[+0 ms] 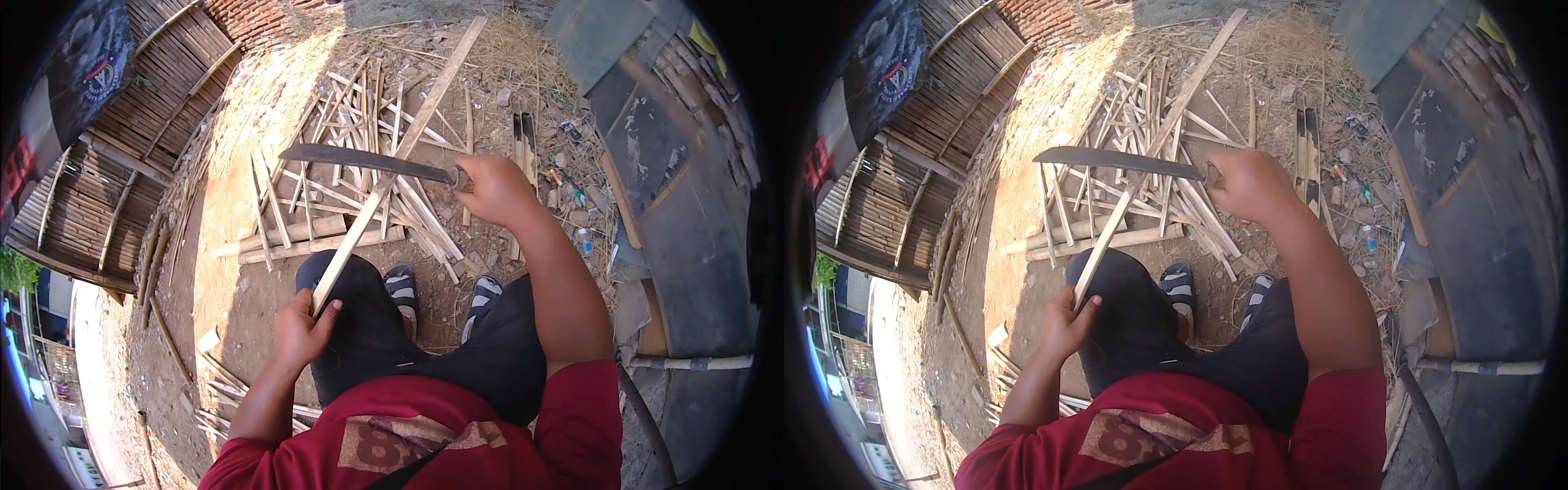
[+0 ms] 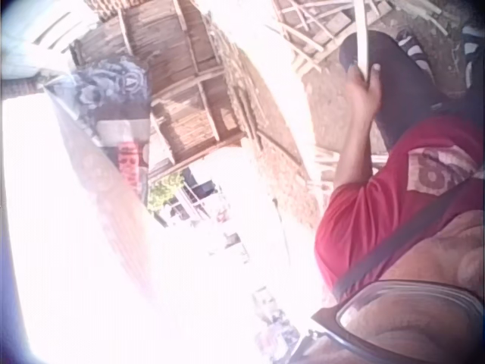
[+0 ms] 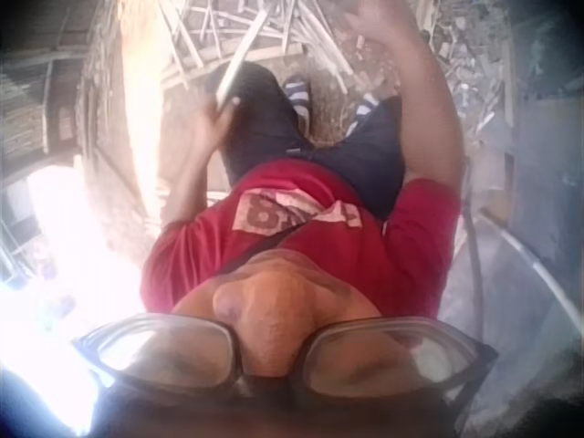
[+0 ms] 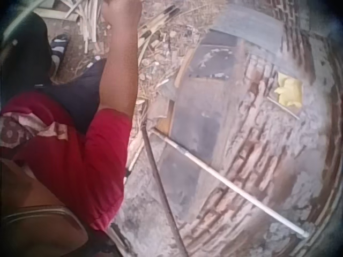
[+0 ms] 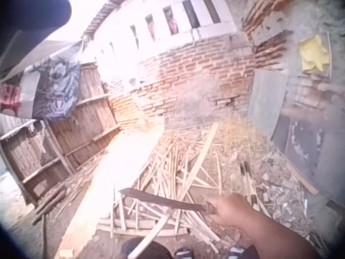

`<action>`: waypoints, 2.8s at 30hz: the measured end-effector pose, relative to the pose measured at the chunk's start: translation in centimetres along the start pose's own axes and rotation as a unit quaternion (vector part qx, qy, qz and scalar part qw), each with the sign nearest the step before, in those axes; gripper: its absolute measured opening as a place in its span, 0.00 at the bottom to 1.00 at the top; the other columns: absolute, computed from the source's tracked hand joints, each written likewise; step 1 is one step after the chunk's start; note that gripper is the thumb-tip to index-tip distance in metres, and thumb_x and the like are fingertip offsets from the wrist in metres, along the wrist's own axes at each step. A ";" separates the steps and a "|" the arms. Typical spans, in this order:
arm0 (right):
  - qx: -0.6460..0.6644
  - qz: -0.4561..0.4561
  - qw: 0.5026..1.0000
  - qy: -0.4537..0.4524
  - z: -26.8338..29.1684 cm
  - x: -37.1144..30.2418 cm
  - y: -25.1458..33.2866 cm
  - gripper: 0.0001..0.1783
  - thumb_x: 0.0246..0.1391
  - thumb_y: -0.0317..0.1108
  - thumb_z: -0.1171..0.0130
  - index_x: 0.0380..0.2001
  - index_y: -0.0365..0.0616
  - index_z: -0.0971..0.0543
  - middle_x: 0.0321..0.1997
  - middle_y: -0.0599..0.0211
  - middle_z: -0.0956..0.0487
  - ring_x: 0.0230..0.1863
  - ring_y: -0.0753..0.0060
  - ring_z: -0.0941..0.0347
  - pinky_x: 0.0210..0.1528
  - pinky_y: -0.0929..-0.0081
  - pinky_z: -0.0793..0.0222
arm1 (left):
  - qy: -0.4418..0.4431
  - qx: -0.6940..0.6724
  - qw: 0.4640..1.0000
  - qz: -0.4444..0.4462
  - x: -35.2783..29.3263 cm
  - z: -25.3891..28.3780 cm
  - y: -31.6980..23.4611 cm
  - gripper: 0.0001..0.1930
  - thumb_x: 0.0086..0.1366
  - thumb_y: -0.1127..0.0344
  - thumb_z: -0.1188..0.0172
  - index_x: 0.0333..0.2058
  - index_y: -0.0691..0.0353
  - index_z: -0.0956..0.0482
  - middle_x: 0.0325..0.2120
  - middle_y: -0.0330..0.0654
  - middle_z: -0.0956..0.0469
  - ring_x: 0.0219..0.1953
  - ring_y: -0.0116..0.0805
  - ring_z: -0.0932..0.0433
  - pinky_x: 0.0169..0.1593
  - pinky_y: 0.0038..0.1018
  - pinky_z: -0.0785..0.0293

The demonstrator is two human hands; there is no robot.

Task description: The person uses a machete to shave and strip a piece of bamboo while sitting on the ground outside.

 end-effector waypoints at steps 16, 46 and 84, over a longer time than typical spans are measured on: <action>-0.039 0.050 0.994 0.086 -1.5 -0.8 1.9 0.20 0.44 0.37 0.28 0.42 0.43 0.18 0.35 0.50 0.17 0.40 0.40 0.20 0.43 0.50 0.24 | 0.072 0.016 0.993 0.088 -2.3 1.5 2.2 0.24 0.65 0.50 0.30 0.26 0.66 0.27 0.16 0.43 0.28 0.21 0.32 0.29 0.26 0.35 0.34; -0.090 0.097 0.973 0.187 -8.6 -0.8 5.6 0.11 0.45 0.37 0.34 0.34 0.47 0.19 0.29 0.53 0.18 0.37 0.44 0.18 0.40 0.47 0.24 | 0.073 -0.005 0.996 0.040 -9.6 -0.5 10.5 0.29 0.75 0.44 0.47 0.24 0.65 0.30 0.17 0.59 0.27 0.23 0.65 0.25 0.26 0.49 0.33; -0.002 -0.132 0.991 0.031 -4.0 1.1 -5.3 0.24 0.46 0.36 0.34 0.50 0.48 0.16 0.35 0.48 0.15 0.37 0.45 0.17 0.43 0.53 0.22 | 0.063 -0.004 0.998 0.032 -8.9 -1.1 11.2 0.29 0.76 0.45 0.51 0.24 0.66 0.31 0.17 0.59 0.29 0.23 0.66 0.26 0.27 0.49 0.34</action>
Point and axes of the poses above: each hand's wrist, its own x-axis towards the middle knuckle, its own z-axis out of the back of the hand, y = z × x, the point moved 2 cm from there along x, towards the middle knuckle
